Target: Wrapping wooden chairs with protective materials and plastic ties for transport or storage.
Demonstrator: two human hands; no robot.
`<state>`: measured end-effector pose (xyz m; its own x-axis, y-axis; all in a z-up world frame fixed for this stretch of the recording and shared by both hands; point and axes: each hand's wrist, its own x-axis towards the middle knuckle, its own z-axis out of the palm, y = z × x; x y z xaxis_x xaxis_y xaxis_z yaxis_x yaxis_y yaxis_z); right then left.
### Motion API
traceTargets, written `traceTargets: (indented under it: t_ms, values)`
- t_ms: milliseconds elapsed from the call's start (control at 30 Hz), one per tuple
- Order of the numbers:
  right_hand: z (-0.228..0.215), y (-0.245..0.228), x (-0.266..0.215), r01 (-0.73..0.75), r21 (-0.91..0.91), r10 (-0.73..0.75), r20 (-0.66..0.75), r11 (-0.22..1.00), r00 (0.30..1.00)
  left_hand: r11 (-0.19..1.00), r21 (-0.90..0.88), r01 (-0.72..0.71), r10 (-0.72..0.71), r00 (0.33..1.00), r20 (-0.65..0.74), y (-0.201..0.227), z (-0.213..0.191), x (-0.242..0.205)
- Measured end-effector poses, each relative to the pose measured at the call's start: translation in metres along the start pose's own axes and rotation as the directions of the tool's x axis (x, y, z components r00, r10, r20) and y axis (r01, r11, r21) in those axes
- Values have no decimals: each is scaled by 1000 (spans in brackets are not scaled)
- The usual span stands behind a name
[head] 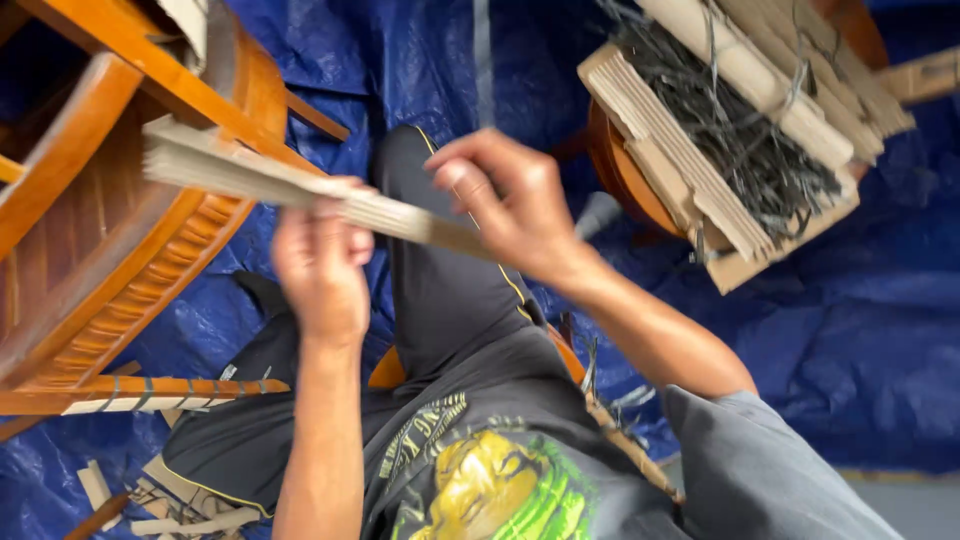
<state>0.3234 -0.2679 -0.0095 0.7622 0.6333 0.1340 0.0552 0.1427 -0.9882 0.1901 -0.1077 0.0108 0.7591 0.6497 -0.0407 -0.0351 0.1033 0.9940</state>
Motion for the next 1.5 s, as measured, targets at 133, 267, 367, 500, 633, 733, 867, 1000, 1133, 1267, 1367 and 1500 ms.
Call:
traceTargets:
  t_ms: [133, 267, 367, 500, 633, 733, 867, 1000, 1133, 1267, 1367, 1500]
  values:
    - [58, 28, -46, 34, -187, -20, 73, 982, 997, 994, -108, 14, -20, 998, -57, -14, -75, -24]
    - [84, 37, -83, -89, -133, 113, 191, 987, 975, 987, -131, 88, -101, 990, -96, -29, -111, -52]
    - [83, 37, -88, -95, -123, 123, 246, 988, 961, 983, -146, 107, -125, 985, -122, -33, -114, -60]
    - [68, 46, -96, -107, -91, 124, 218, 990, 968, 985, -144, 100, -118, 985, -128, -35, -108, -66]
    - [-4, 86, -149, -31, -65, 32, 21, 997, 999, 985, -143, 96, -117, 982, -147, -33, -101, -71]
    - [-55, 113, -191, -24, -350, 46, 56, 937, 997, 985, -141, 103, -125, 980, -156, -41, -101, -74]
    - [-58, 122, -197, -76, -416, 89, 10, 906, 996, 981, -145, 127, -147, 980, -135, -53, -95, -76]
    - [-9, 99, -143, -77, -243, 92, 51, 967, 994, 983, -139, 123, -143, 978, -149, -49, -85, -73]
    - [25, 83, -102, 61, -195, -44, 90, 979, 995, 985, -148, 90, -112, 983, -147, -42, -89, -78]
    - [56, 66, -80, -25, -185, 50, 135, 983, 990, 971, -231, 57, -95, 983, -159, -40, -101, -83]
    - [74, 58, -89, -2, -220, 49, 208, 975, 977, 945, -318, 73, -129, 979, -161, -46, -107, -93]
    - [106, 51, -89, 124, -200, -19, 459, 972, 888, 963, -269, 24, -75, 981, -181, -53, -123, -104]
